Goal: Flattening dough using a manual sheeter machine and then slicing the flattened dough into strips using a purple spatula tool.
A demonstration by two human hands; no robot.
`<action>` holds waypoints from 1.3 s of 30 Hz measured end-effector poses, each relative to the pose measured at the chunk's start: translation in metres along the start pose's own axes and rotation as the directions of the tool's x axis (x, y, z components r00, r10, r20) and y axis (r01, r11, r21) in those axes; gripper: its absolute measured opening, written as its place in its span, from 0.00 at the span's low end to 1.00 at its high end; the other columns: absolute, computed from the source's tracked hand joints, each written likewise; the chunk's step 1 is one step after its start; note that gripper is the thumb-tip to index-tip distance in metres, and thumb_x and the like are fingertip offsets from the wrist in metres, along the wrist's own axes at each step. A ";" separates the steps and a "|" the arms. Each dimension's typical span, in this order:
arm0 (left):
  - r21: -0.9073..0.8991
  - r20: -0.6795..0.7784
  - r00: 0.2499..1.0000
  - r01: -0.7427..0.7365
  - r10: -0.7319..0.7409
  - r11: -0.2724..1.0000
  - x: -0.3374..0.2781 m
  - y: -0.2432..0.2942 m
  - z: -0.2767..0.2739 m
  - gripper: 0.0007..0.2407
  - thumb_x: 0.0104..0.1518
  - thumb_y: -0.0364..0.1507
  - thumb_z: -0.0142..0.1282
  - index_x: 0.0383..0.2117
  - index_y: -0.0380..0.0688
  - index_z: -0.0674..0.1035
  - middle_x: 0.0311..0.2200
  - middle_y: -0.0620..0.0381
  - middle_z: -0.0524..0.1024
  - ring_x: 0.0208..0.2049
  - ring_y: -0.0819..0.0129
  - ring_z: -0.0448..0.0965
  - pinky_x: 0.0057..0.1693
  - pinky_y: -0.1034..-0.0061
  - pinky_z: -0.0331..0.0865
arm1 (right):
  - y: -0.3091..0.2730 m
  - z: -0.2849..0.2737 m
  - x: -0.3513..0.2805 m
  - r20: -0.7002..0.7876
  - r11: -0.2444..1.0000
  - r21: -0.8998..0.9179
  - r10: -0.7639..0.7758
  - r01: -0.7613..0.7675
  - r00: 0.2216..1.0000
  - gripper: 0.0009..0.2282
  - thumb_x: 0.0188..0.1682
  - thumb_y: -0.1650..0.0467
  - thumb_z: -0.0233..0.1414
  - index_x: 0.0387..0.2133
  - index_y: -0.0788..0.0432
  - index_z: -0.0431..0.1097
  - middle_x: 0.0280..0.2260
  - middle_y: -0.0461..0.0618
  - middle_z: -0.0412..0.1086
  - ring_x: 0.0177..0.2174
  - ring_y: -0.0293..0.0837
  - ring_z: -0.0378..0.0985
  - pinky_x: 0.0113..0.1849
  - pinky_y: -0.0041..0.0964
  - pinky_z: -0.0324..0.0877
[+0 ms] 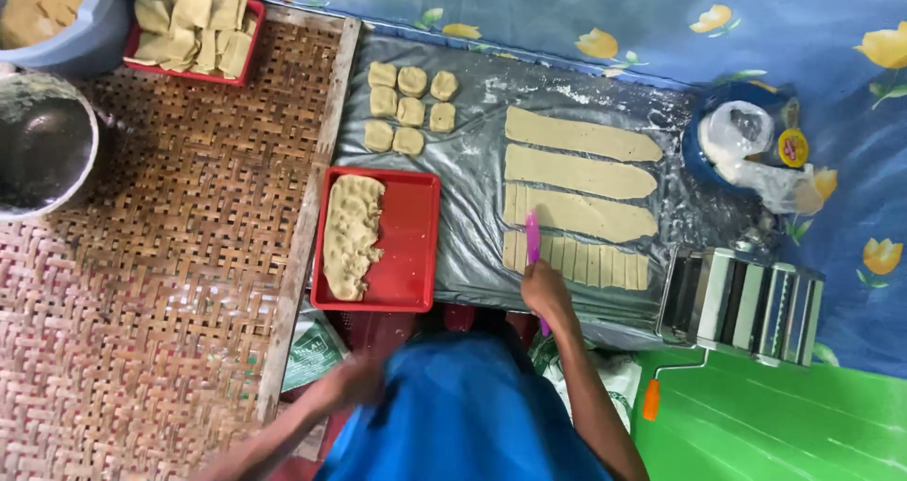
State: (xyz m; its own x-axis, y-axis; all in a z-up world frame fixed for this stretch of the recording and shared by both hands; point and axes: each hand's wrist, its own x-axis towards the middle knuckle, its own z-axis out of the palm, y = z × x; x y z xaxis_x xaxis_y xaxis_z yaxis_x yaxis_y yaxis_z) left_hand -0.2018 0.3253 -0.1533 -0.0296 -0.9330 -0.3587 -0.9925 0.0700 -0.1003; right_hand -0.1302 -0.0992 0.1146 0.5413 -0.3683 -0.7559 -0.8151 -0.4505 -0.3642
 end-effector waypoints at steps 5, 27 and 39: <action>-0.161 0.142 0.983 0.135 -0.113 0.978 -0.136 0.088 0.048 0.12 0.67 0.30 0.35 0.22 0.61 0.60 0.21 0.69 0.56 0.19 0.77 0.55 0.25 0.80 0.54 | 0.006 -0.005 0.010 -0.079 0.994 -0.096 -0.059 0.051 0.995 0.23 0.55 0.62 0.32 0.45 0.71 0.69 0.32 0.77 0.76 0.29 0.67 0.83 0.34 0.63 0.79; -0.432 0.868 0.454 0.890 -0.201 0.147 -0.031 -0.023 -0.147 0.20 0.65 0.38 0.31 0.56 0.71 0.77 0.60 0.66 0.75 0.64 0.65 0.72 0.68 0.68 0.64 | 0.018 0.003 0.038 -0.122 0.976 -0.172 -0.158 0.136 0.980 0.22 0.57 0.63 0.33 0.38 0.70 0.71 0.25 0.71 0.76 0.26 0.64 0.83 0.37 0.64 0.77; -0.923 0.043 0.733 0.289 -0.679 0.253 0.190 -0.240 -0.272 0.15 0.52 0.43 0.58 0.43 0.58 0.83 0.40 0.58 0.83 0.47 0.54 0.83 0.49 0.58 0.76 | -0.019 0.003 0.067 -0.226 0.983 -0.144 -0.141 0.110 0.964 0.26 0.56 0.61 0.32 0.46 0.72 0.72 0.42 0.79 0.74 0.48 0.76 0.75 0.48 0.73 0.68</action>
State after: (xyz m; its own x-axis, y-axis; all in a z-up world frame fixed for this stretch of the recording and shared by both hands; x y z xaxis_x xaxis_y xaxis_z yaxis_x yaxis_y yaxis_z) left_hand -0.0011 0.0354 0.0555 0.6572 -0.7161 -0.2352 -0.3696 -0.5781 0.7274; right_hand -0.0787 -0.1129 0.0694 0.6836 -0.4755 -0.5538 -0.7121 -0.6011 -0.3629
